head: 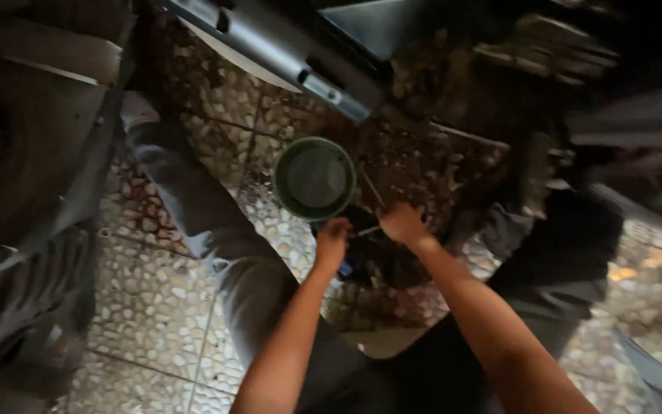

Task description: The person sits on the floor beside a scooter and uses a T-handle socket wrench to loosen and tighten bolts on the scooter's lower engine area. They reposition the wrench repeatedly, work on different fasteners, and handle small parts near a green bucket on the floor.

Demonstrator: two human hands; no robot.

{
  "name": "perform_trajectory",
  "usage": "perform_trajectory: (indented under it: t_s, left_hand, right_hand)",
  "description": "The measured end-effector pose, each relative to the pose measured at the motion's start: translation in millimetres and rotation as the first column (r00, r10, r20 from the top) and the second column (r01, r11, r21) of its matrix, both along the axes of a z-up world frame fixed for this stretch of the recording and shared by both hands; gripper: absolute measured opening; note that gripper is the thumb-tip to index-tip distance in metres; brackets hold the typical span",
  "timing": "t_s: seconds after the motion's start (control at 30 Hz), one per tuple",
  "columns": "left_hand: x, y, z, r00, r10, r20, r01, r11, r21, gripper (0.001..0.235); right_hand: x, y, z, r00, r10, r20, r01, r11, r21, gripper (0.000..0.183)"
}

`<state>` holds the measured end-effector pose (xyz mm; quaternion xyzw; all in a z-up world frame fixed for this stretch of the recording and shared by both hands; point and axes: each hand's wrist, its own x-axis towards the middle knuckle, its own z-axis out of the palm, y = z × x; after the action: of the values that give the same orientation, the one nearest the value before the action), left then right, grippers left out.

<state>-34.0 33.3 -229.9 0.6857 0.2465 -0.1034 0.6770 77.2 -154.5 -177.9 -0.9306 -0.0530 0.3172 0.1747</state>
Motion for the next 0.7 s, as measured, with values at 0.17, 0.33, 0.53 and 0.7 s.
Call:
perform_trajectory:
  t_s: [0.17,0.33,0.53,0.7]
  left_hand:
    - [30.4,-22.6,23.0,0.977,0.111,-0.183,-0.162,0.943,-0.291,0.022]
    - [84.1,-38.1,134.8,0.933,-0.029,-0.359,-0.290,0.527,-0.798,0.042]
    - [56.8,-90.6,220.7,0.899,0.109,0.425,0.106,0.886,-0.452,0.019]
    - [-20.8,-104.8,345.6,0.765,-0.152,0.625,0.253,0.965,-0.075,0.020]
  right_hand:
    - [-106.5,-56.9,45.0,0.860,-0.465,-0.210,0.508,0.818,0.271,0.042]
    - [-179.0,-43.0,127.4,0.713,-0.486,-0.505,0.698,0.557,0.451,0.028]
    - [-181.7,-37.3,75.6,0.943,-0.137,0.303,0.036,0.948,0.317,0.019]
    - [-165.0,-36.7,74.9,0.672,-0.193,0.714,-0.115,0.926,0.359,0.044]
